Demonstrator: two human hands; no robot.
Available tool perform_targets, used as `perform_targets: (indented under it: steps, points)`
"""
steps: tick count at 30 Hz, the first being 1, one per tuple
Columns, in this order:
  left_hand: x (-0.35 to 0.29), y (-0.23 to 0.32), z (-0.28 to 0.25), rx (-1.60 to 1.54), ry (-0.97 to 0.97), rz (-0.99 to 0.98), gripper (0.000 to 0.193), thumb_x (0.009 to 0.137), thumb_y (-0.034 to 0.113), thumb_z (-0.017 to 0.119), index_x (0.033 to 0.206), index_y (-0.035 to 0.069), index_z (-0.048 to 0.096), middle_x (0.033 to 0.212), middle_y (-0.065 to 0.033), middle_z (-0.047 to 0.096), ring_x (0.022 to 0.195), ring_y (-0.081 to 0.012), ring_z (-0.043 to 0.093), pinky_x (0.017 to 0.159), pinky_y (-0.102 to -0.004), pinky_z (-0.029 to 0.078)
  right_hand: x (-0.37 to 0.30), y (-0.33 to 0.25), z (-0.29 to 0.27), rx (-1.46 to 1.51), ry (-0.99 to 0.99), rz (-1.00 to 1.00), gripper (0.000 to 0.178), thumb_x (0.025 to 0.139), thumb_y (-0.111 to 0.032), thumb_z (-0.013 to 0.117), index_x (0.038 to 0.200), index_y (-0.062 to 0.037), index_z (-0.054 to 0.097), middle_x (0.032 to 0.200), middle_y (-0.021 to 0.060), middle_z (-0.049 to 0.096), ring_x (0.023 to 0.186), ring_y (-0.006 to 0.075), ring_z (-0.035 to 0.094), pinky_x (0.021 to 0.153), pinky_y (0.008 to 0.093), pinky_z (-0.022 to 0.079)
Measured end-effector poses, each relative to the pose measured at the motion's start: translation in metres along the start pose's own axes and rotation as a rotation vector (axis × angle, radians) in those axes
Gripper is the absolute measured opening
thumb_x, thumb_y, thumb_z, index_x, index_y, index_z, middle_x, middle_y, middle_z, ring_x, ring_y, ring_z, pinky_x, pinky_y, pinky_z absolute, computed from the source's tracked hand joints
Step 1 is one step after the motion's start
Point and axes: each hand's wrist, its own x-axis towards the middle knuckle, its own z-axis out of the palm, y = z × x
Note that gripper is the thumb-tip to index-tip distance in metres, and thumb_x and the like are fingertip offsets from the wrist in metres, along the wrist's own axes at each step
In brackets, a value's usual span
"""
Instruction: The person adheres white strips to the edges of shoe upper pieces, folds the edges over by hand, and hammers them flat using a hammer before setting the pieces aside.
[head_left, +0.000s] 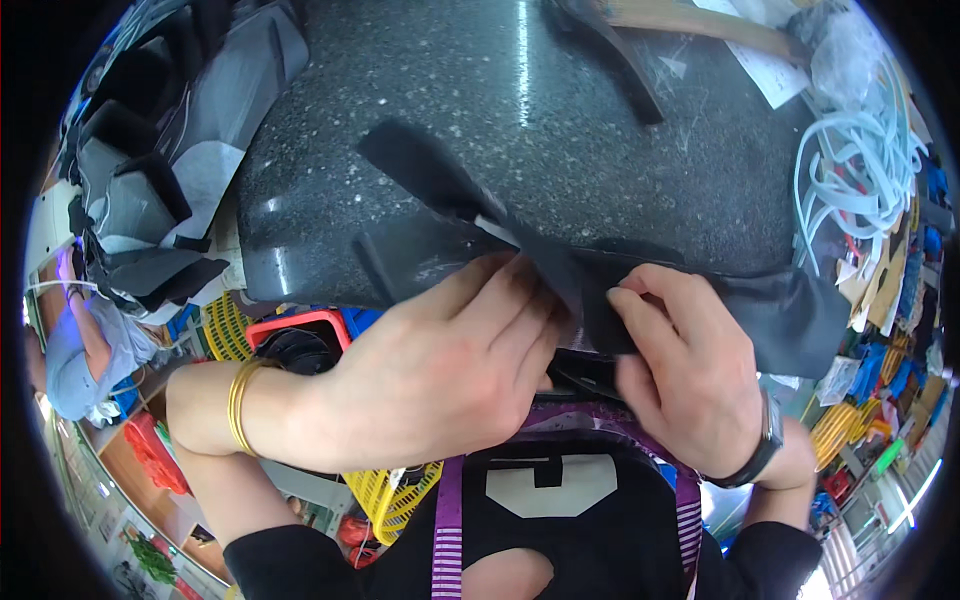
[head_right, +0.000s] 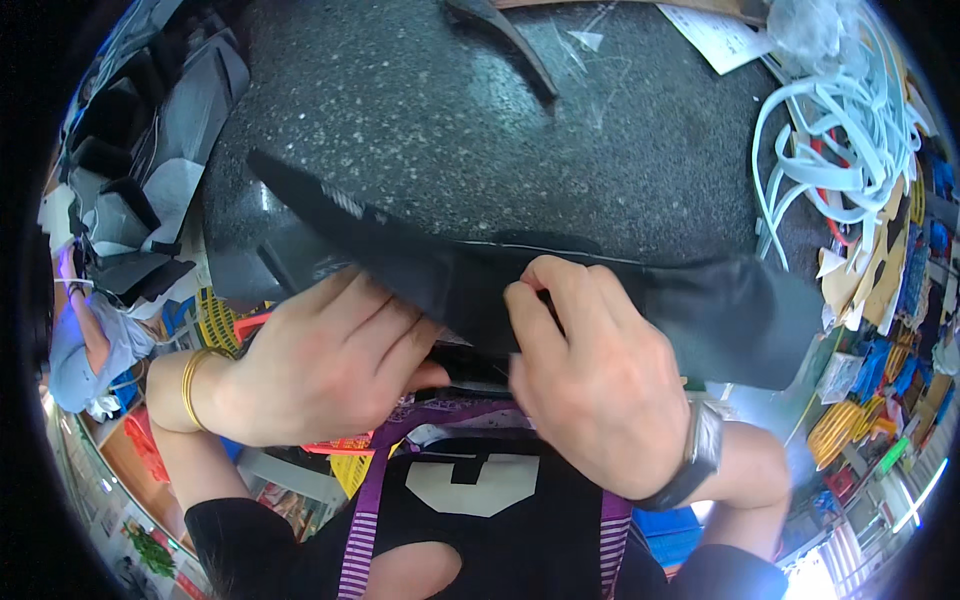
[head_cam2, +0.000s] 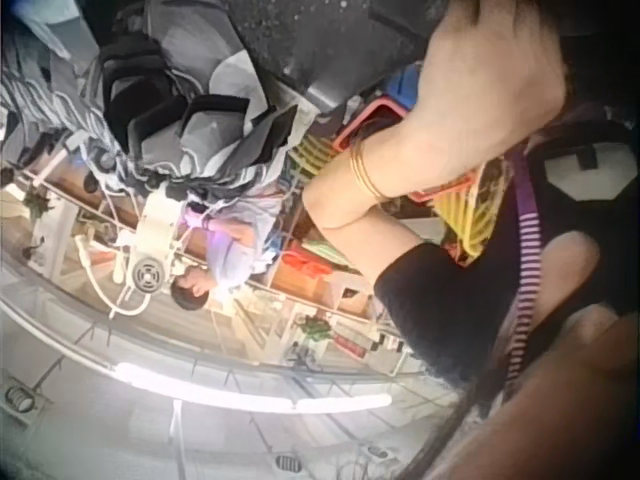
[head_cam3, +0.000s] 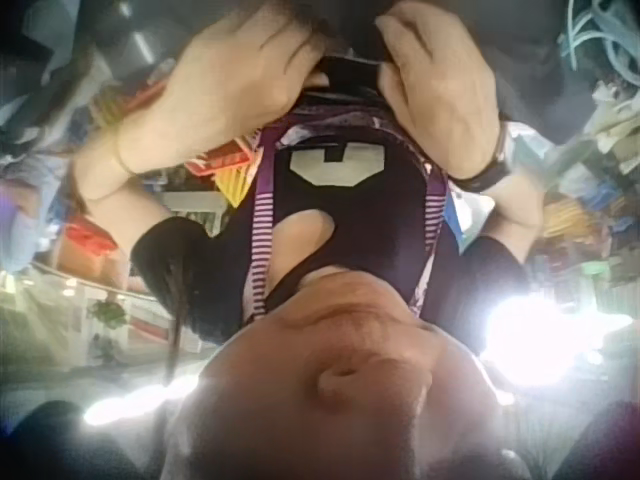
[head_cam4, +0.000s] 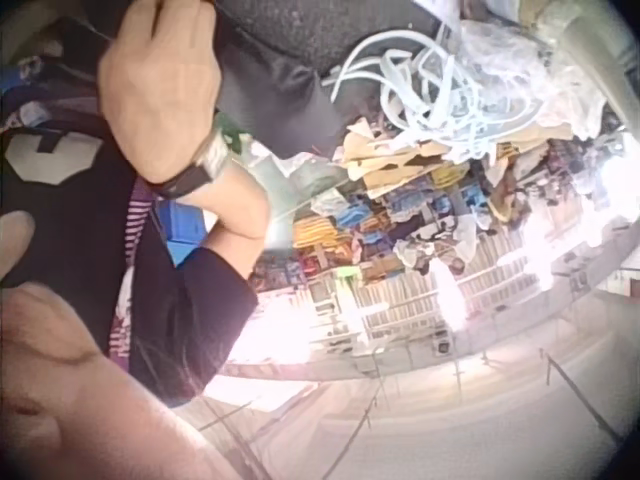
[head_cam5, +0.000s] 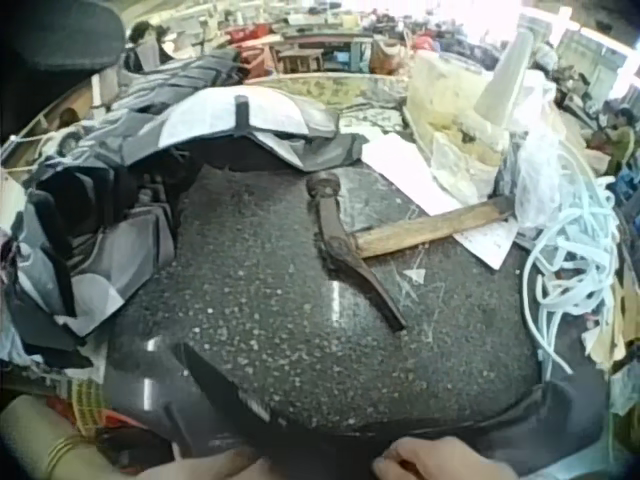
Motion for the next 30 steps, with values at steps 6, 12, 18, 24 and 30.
perform_targets:
  steps: [6, 12, 18, 24, 30]
  points:
    - [-0.002, -0.014, 0.012, -0.08, 0.238, -0.114, 0.017, 0.067, 0.018, 0.065, 0.08, 0.009, 0.059, 0.081, -0.0045, 0.055, 0.075, -0.024, 0.057, 0.064, -0.033, 0.048, 0.015, -0.014, 0.014, -0.003, 0.101, 0.019, 0.036, 0.072, -0.009, 0.071, 0.104, 0.0001, 0.058, 0.09, 0.0097, 0.056, 0.072, 0.0208, 0.058, 0.054, 0.0295, 0.049]
    - [-0.004, -0.047, 0.008, -0.43, 0.404, -0.703, 0.031, 0.062, 0.01, 0.072, 0.085, 0.004, 0.052, 0.079, -0.007, 0.051, 0.072, -0.0261, 0.054, 0.064, -0.0315, 0.043, 0.013, -0.002, 0.027, -0.447, 0.127, -0.418, 0.016, 0.07, -0.008, 0.064, 0.085, -0.0033, 0.063, 0.084, 0.0066, 0.056, 0.062, 0.0129, 0.05, 0.044, 0.019, 0.036]
    - [-0.009, -0.069, 0.003, -0.446, 0.113, -0.37, 0.029, 0.065, 0.01, 0.068, 0.089, 0.001, 0.054, 0.084, -0.0096, 0.055, 0.076, -0.0271, 0.055, 0.066, -0.0321, 0.046, 0.028, 0.003, 0.01, -0.281, 0.032, -0.481, 0.009, 0.067, -0.014, 0.06, 0.074, -0.0081, 0.062, 0.104, 0.0065, 0.064, 0.065, 0.011, 0.049, 0.039, 0.019, 0.031]
    - [-0.02, -0.075, -0.01, -0.283, -0.085, 0.061, 0.03, 0.066, 0.009, 0.066, 0.092, -0.005, 0.063, 0.093, -0.0135, 0.061, 0.081, -0.0256, 0.063, 0.062, -0.0299, 0.055, 0.052, 0.004, -0.008, -0.022, -0.312, -0.486, 0.013, 0.067, -0.007, 0.066, 0.066, -0.0062, 0.053, 0.132, 0.012, 0.059, 0.061, 0.0104, 0.048, 0.039, 0.0196, 0.041]
    - [-0.031, -0.08, -0.002, -0.141, 0.091, 0.098, 0.026, 0.062, 0.009, 0.072, 0.085, -0.004, 0.067, 0.099, -0.0121, 0.064, 0.088, -0.0252, 0.064, 0.071, -0.0329, 0.057, 0.055, -0.009, -0.003, -0.168, -0.387, -0.467, 0.014, 0.071, -0.011, 0.062, 0.065, -0.007, 0.051, 0.14, 0.01, 0.053, 0.058, 0.0123, 0.043, 0.037, 0.0204, 0.04]
